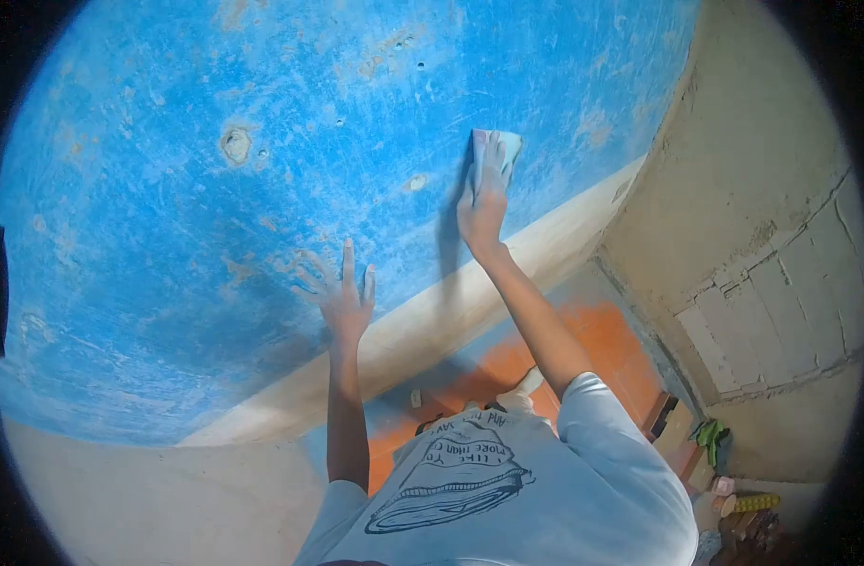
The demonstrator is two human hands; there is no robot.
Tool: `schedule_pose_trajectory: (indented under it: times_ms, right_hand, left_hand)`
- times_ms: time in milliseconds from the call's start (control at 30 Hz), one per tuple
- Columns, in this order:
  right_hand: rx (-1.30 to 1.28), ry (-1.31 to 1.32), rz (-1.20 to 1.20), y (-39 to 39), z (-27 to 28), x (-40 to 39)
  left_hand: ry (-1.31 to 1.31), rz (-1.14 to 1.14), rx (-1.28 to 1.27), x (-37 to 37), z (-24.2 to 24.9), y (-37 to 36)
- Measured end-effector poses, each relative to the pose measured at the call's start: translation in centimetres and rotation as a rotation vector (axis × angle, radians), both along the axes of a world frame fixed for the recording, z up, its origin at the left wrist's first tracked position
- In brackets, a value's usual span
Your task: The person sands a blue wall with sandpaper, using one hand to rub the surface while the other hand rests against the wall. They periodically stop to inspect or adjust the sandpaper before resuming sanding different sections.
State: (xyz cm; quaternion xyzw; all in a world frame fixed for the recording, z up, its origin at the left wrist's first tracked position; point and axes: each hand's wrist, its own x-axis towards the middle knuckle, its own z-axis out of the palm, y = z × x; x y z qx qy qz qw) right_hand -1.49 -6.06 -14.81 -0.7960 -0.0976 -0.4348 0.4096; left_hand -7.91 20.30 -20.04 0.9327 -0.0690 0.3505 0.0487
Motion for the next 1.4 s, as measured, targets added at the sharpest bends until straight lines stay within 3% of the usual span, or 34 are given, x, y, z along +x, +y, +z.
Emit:
schedule_pose_trajectory:
  times_ms: [67,100,200,233,333,367,467,500,600,633,733,767,867,900,1000,1033,1133,1167,1267,1300,1400]
  right_hand:
    - [-0.221,-0.159,-0.026,0.3,1.1,-1.0]
    - [-0.521,-0.156,0.064,-0.2,1.5,-1.8]
    - [-0.592,-0.205,0.029,-2.5,3.8,-0.9]
    - [-0.240,-0.189,-0.038,-2.7,4.3,0.5]
    - [-0.079,-0.261,-0.116,-1.3,5.8,1.2]
    - [-0.471,-0.263,-0.052,-0.9,5.3,0.4]
    - [-0.734,-0.303,0.179,-0.4,6.6,-0.4]
    - [-0.608,-0.271,-0.027,-1.1,7.2,0.5]
    - [-0.098,-0.385,-0.296,-0.4,11.3,2.8]
    - [-0.361,-0.383,-0.163,-0.4,11.0,2.0]
    - [-0.677,-0.365,0.140,-1.1,12.8,1.0]
    - [-0.602,-0.400,-0.095,-1.8,13.4,1.8]
    - [-0.135,-0.479,-0.252,0.7,13.9,2.5]
    - [-0.367,-0.474,-0.093,1.3,12.4,1.4]
    - [-0.532,-0.433,0.117,-0.9,11.9,1.4]
    - [-0.402,-0.391,-0.096,-1.4,12.7,1.9]
    - [-0.367,-0.415,-0.179,-0.2,13.2,1.8]
    - [-0.464,-0.409,0.055,-0.4,12.6,1.3]
    - [-0.571,-0.420,-0.057,-4.3,12.1,2.8]
    - [-0.225,-0.326,-0.058,-4.7,13.3,2.7]
    - [-0.399,-0.444,-0.213,-3.3,12.6,1.9]
  left_hand:
    - [-0.009,0.012,0.001,-0.1,-0.2,-0.2]
    - [-0.016,0.012,0.007,-0.1,0.0,-0.3]
    - [-0.022,0.028,0.040,-0.1,0.2,-0.3]
    - [-0.010,0.016,0.025,-0.3,0.2,-0.2]
    - [0.012,-0.009,-0.019,-0.3,0.2,-0.3]
    - [0.004,-0.013,-0.021,-0.2,0.1,-0.2]
    - [-0.022,-0.021,-0.012,-0.3,0.6,-0.3]
    - [-0.028,-0.022,-0.007,-0.7,1.0,-0.3]
    - [-0.075,-0.057,-0.085,-2.1,2.9,-0.8]
    - [-0.089,-0.041,-0.079,-2.3,3.9,-0.9]
    - [-0.191,-0.042,-0.037,-1.6,8.2,-0.4]
    - [-0.264,-0.062,-0.025,-1.3,9.8,-0.1]
    - [-0.374,-0.088,-0.022,-0.3,13.6,0.2]
    - [-0.392,-0.091,-0.021,0.0,14.3,0.3]
    - [-0.419,0.014,0.194,1.2,15.2,0.6]
    - [-0.455,-0.008,0.198,1.8,14.9,0.7]
    - [-0.541,-0.012,0.196,2.6,13.8,0.9]
    - [-0.550,0.003,0.199,2.7,13.6,0.9]
    - [-0.581,0.002,0.211,3.2,13.6,1.2]
    - [-0.590,-0.001,0.204,3.2,13.6,1.0]
    - [-0.586,0.039,0.214,3.2,13.5,0.8]
